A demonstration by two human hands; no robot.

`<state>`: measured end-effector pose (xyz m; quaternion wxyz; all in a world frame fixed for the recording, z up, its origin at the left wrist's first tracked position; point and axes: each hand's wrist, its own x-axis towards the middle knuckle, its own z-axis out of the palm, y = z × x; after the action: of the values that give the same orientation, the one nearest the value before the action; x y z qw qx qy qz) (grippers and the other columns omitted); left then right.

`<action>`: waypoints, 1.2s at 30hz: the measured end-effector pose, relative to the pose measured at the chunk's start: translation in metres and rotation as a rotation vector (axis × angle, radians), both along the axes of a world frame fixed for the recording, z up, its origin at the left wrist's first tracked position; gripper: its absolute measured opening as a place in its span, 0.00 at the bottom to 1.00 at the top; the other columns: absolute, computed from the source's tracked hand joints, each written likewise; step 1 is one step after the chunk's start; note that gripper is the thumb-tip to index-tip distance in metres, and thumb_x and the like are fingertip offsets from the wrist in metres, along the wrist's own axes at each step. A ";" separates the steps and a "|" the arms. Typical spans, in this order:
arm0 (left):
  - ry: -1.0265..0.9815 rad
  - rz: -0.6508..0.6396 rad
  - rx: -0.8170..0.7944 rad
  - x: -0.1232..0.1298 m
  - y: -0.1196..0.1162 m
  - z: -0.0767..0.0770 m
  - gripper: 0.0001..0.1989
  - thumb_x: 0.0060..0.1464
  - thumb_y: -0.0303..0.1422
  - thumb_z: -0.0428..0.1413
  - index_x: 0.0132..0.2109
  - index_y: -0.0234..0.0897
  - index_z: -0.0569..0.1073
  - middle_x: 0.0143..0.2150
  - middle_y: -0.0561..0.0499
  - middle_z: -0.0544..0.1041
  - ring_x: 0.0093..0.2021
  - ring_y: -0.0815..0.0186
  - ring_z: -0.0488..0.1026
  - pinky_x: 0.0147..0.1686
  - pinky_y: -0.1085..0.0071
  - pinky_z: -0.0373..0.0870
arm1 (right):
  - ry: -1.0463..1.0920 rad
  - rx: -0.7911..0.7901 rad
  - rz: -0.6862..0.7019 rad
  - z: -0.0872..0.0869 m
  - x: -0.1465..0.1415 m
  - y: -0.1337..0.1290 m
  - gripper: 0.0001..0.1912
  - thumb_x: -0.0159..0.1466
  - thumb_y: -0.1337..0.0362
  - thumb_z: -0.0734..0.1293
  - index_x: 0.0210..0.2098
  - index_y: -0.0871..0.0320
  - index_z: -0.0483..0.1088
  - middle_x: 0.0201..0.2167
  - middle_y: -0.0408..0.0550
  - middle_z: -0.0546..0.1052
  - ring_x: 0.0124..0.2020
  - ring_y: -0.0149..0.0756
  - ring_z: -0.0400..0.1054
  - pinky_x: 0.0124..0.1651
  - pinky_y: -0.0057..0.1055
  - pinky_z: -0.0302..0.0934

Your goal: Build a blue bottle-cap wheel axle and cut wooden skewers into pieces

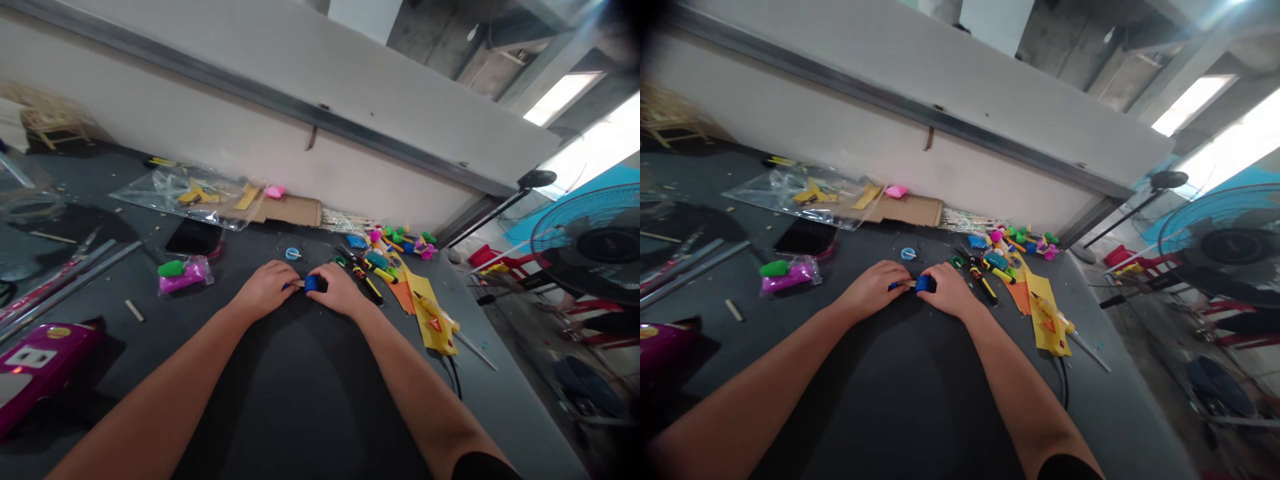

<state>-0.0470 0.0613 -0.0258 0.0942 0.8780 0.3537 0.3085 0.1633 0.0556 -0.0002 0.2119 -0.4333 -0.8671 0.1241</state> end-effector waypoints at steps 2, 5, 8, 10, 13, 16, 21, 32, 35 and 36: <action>-0.030 -0.010 -0.009 0.000 0.001 -0.003 0.06 0.56 0.31 0.52 0.39 0.38 0.73 0.40 0.49 0.76 0.45 0.61 0.70 0.47 0.61 0.66 | 0.012 -0.005 -0.005 -0.001 -0.001 0.000 0.17 0.53 0.61 0.72 0.40 0.58 0.69 0.36 0.48 0.72 0.40 0.38 0.63 0.45 0.35 0.57; -0.052 0.005 -0.028 0.001 0.001 -0.006 0.06 0.55 0.29 0.52 0.39 0.37 0.73 0.41 0.48 0.76 0.46 0.61 0.70 0.47 0.62 0.67 | 0.028 -0.008 -0.012 -0.001 -0.002 0.000 0.17 0.52 0.61 0.72 0.40 0.58 0.69 0.35 0.48 0.72 0.39 0.38 0.63 0.44 0.34 0.57; -0.053 0.018 -0.038 0.001 0.001 -0.006 0.06 0.55 0.29 0.52 0.39 0.38 0.74 0.41 0.48 0.76 0.46 0.61 0.71 0.47 0.62 0.68 | 0.043 -0.014 -0.024 -0.001 -0.004 -0.001 0.17 0.52 0.62 0.73 0.39 0.59 0.70 0.34 0.47 0.72 0.38 0.37 0.63 0.42 0.33 0.57; -0.054 0.016 -0.039 0.001 0.001 -0.005 0.07 0.55 0.29 0.52 0.39 0.38 0.74 0.41 0.48 0.76 0.47 0.61 0.71 0.48 0.62 0.68 | 0.053 -0.021 -0.031 -0.001 -0.006 -0.002 0.16 0.52 0.63 0.73 0.39 0.59 0.70 0.33 0.46 0.72 0.37 0.37 0.63 0.41 0.33 0.57; -0.067 0.014 -0.038 0.002 0.001 -0.005 0.07 0.55 0.28 0.52 0.40 0.37 0.74 0.42 0.48 0.77 0.48 0.61 0.71 0.50 0.61 0.67 | 0.071 -0.031 -0.049 -0.001 -0.007 -0.002 0.16 0.51 0.63 0.73 0.38 0.58 0.70 0.32 0.46 0.72 0.36 0.36 0.63 0.39 0.32 0.57; -0.080 0.016 -0.046 0.002 0.003 -0.007 0.08 0.55 0.28 0.52 0.40 0.37 0.75 0.43 0.47 0.77 0.49 0.61 0.71 0.51 0.60 0.67 | 0.094 -0.045 -0.063 -0.002 -0.009 -0.001 0.16 0.50 0.64 0.74 0.38 0.58 0.70 0.32 0.45 0.72 0.35 0.35 0.63 0.39 0.32 0.58; -0.085 0.006 -0.052 0.001 0.005 -0.010 0.08 0.55 0.29 0.52 0.40 0.37 0.75 0.45 0.47 0.77 0.50 0.60 0.70 0.53 0.58 0.65 | 0.119 -0.057 -0.076 -0.005 -0.009 -0.001 0.16 0.50 0.64 0.74 0.38 0.58 0.71 0.32 0.45 0.73 0.35 0.35 0.64 0.38 0.32 0.58; -0.042 0.049 -0.132 -0.006 -0.002 0.011 0.27 0.47 0.38 0.59 0.55 0.38 0.66 0.56 0.43 0.68 0.59 0.54 0.60 0.58 0.53 0.56 | 0.148 -0.068 -0.023 -0.010 -0.004 0.001 0.25 0.51 0.63 0.72 0.47 0.56 0.66 0.42 0.49 0.72 0.44 0.39 0.64 0.46 0.36 0.58; 0.048 0.098 -0.246 -0.022 0.000 0.021 0.37 0.42 0.41 0.62 0.58 0.35 0.62 0.59 0.40 0.64 0.60 0.52 0.58 0.58 0.55 0.56 | 0.150 -0.085 -0.012 -0.009 0.000 0.001 0.29 0.50 0.62 0.73 0.50 0.57 0.63 0.43 0.50 0.71 0.45 0.40 0.63 0.47 0.37 0.58; 0.080 0.116 -0.292 -0.027 0.002 0.023 0.37 0.41 0.40 0.62 0.58 0.35 0.62 0.58 0.40 0.65 0.59 0.52 0.59 0.57 0.56 0.58 | 0.143 -0.086 -0.013 -0.008 0.001 0.001 0.28 0.50 0.62 0.72 0.49 0.57 0.64 0.43 0.50 0.71 0.45 0.40 0.63 0.47 0.37 0.58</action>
<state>-0.0742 0.0637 -0.0029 0.1889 0.8446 0.4483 0.2235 0.1638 0.0564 -0.0083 0.2553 -0.4377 -0.8408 0.1906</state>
